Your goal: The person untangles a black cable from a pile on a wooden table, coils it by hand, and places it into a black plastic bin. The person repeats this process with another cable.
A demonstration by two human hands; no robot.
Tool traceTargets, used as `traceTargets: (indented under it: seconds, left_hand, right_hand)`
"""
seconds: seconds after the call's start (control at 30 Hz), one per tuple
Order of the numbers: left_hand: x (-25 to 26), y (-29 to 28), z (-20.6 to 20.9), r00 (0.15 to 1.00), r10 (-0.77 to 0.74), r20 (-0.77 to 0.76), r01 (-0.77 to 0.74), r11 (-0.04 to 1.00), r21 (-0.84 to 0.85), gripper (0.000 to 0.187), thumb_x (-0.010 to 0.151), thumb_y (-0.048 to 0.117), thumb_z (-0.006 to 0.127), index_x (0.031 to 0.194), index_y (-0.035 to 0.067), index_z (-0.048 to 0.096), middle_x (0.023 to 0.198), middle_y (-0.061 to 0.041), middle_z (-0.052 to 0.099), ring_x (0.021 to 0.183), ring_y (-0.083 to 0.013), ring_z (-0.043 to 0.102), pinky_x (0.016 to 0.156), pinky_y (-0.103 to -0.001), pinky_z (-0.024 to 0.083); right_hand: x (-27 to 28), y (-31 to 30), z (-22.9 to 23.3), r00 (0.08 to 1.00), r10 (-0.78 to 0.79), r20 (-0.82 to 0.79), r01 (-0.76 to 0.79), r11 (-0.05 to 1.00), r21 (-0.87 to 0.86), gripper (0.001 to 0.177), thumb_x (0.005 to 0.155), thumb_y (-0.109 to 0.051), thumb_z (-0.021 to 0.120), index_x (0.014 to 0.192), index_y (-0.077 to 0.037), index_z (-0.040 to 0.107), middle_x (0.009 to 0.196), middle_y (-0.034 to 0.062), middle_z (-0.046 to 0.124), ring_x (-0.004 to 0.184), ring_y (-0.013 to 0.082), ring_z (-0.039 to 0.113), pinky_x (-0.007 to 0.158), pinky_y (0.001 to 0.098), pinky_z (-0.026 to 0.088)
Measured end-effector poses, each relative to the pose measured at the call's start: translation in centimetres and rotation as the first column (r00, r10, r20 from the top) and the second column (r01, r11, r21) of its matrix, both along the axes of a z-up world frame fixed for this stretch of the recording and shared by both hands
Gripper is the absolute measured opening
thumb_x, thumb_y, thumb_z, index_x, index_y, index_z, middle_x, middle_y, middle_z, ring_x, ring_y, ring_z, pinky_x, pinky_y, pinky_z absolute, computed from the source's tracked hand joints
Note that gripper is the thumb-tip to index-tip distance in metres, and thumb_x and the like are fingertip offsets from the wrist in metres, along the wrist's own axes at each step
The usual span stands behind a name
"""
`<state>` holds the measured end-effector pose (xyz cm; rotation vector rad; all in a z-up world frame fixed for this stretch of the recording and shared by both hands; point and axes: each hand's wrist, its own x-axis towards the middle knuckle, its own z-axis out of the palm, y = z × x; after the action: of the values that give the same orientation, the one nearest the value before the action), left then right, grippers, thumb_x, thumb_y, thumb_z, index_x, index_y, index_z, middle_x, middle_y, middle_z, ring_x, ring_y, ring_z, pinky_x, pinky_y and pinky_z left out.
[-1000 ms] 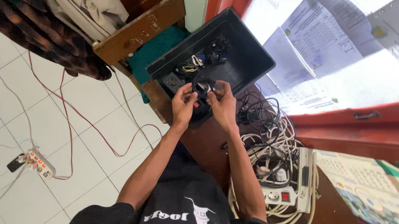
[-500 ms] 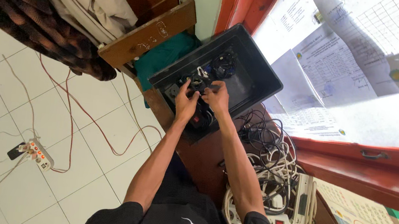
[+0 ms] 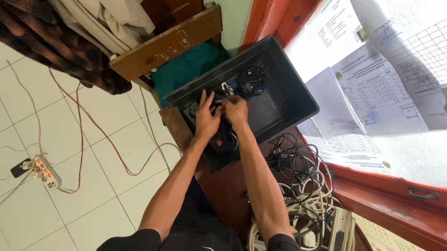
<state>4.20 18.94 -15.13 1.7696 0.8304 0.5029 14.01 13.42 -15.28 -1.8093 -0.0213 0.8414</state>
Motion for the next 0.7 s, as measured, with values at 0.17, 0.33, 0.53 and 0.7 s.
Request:
traceTargets:
  seconds: [0.17,0.33,0.53,0.7]
  left_hand:
    - [-0.7,-0.5,-0.7,0.996,-0.045,-0.073,0.047,0.999,0.026,0.055,0.097,0.003,0.062,0.149,-0.005,0.045,0.166,-0.026,0.025,0.142,-0.0410,0.046,0.104,-0.038,0.055]
    - [-1.0,-0.7,-1.2,0.995,-0.072,-0.073,0.080,0.991,0.112,0.059,0.094,0.004,0.064,0.148,-0.007,0.042,0.163,-0.030,0.023,0.145,-0.0454,0.036,0.106,-0.042,0.051]
    - [-1.9,-3.2,0.5,0.990,-0.140,-0.025,0.141,0.987,0.070,0.051,0.100,0.007,0.057,0.149,-0.001,0.047,0.162,-0.025,0.034,0.147,-0.0399,0.040,0.108,-0.043,0.049]
    - [-3.3,-7.6,3.7,0.940,-0.328,0.099,0.319,0.943,0.095,0.044,0.105,0.007,0.051,0.148,0.000,0.051,0.159,-0.021,0.045,0.144,-0.0372,0.049,0.112,-0.041,0.047]
  right_hand:
    - [-0.6,-0.6,-0.7,0.997,0.030,0.075,-0.028,0.999,-0.031,0.036,0.088,-0.014,0.069,0.121,-0.001,0.068,0.097,0.0144,0.079,0.076,0.0207,0.077,0.065,0.0329,0.059]
    - [-0.9,-1.9,-0.4,0.943,0.129,0.307,-0.089,0.986,-0.141,0.039,0.086,-0.015,0.073,0.124,-0.005,0.069,0.105,0.0192,0.076,0.097,0.0301,0.074,0.084,0.0383,0.056]
    - [-3.1,-5.6,3.2,0.874,0.118,0.472,-0.142,0.990,0.016,0.038,0.093,-0.011,0.064,0.130,-0.005,0.063,0.106,0.0176,0.076,0.097,0.0310,0.074,0.083,0.0378,0.056]
    - [-6.7,-11.2,7.0,0.744,-0.139,0.654,-0.035,0.969,0.245,0.026,0.102,-0.006,0.058,0.128,-0.003,0.064,0.113,0.0172,0.072,0.097,0.0271,0.075,0.081,0.0347,0.060]
